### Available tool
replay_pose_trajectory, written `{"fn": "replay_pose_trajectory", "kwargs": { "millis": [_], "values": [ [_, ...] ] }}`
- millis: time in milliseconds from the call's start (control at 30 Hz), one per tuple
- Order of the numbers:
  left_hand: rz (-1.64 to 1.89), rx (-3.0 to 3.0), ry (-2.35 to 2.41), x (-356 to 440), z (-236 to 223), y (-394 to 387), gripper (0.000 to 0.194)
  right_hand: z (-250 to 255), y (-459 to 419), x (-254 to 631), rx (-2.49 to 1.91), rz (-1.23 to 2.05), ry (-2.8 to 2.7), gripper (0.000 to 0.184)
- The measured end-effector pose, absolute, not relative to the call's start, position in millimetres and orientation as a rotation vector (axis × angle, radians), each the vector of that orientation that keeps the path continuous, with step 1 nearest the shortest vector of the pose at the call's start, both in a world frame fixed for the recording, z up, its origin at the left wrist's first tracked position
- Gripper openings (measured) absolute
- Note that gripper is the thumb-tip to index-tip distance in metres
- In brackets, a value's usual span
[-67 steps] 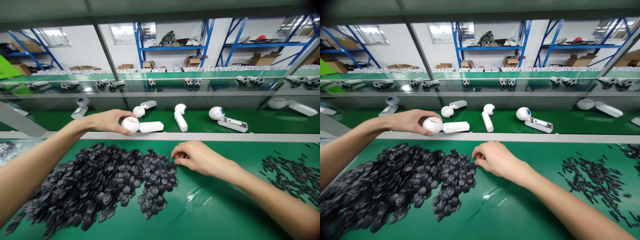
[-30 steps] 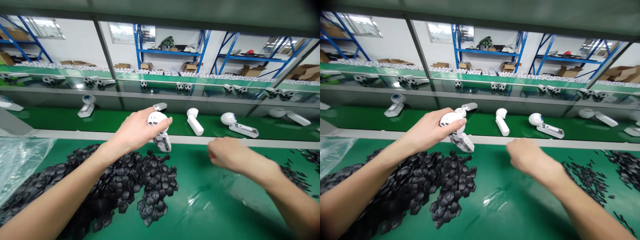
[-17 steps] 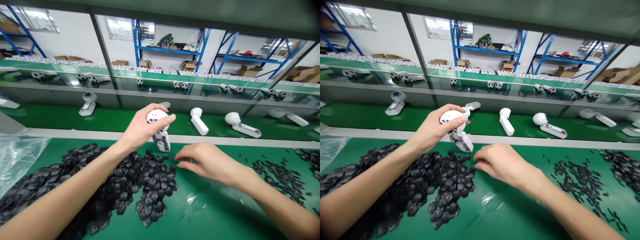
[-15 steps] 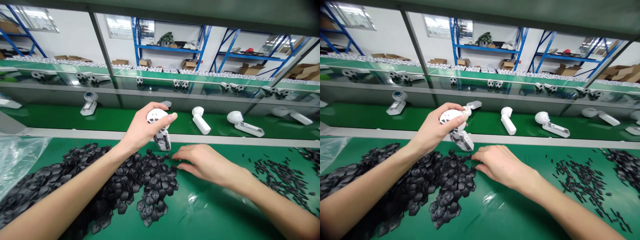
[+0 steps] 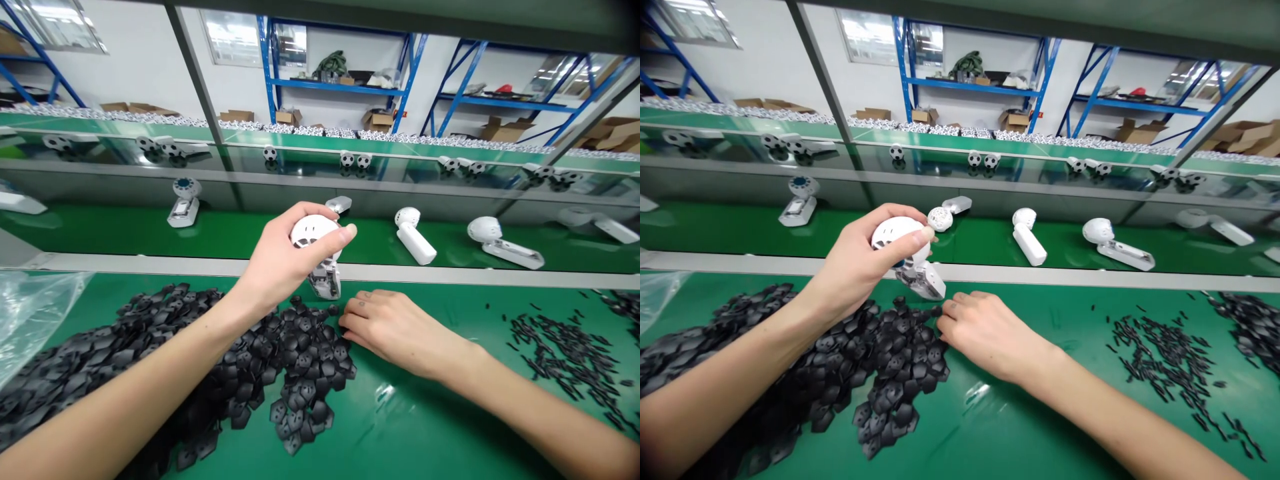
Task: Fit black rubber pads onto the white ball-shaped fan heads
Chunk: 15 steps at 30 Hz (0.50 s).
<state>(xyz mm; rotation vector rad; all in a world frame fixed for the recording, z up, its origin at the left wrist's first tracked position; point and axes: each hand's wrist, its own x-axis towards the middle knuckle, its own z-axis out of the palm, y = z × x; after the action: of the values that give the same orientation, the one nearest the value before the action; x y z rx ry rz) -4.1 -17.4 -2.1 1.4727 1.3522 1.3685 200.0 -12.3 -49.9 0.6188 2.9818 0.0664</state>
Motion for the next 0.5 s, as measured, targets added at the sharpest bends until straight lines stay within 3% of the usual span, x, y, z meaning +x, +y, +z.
{"fn": "replay_pose_trajectory", "kwargs": {
  "millis": [200, 500],
  "values": [
    [1.361, 1.504, 1.428, -4.8, 1.1, -18.2, 0.045, -49.9, -19.9, 197.4, 0.595, 0.262, 2.974, 0.009],
    [1.211, 1.459, 1.299, -6.0, 7.5, -21.0, 0.044, -46.8, -21.0, 187.4, 0.641, 0.154, 3.006, 0.017]
  ]
}}
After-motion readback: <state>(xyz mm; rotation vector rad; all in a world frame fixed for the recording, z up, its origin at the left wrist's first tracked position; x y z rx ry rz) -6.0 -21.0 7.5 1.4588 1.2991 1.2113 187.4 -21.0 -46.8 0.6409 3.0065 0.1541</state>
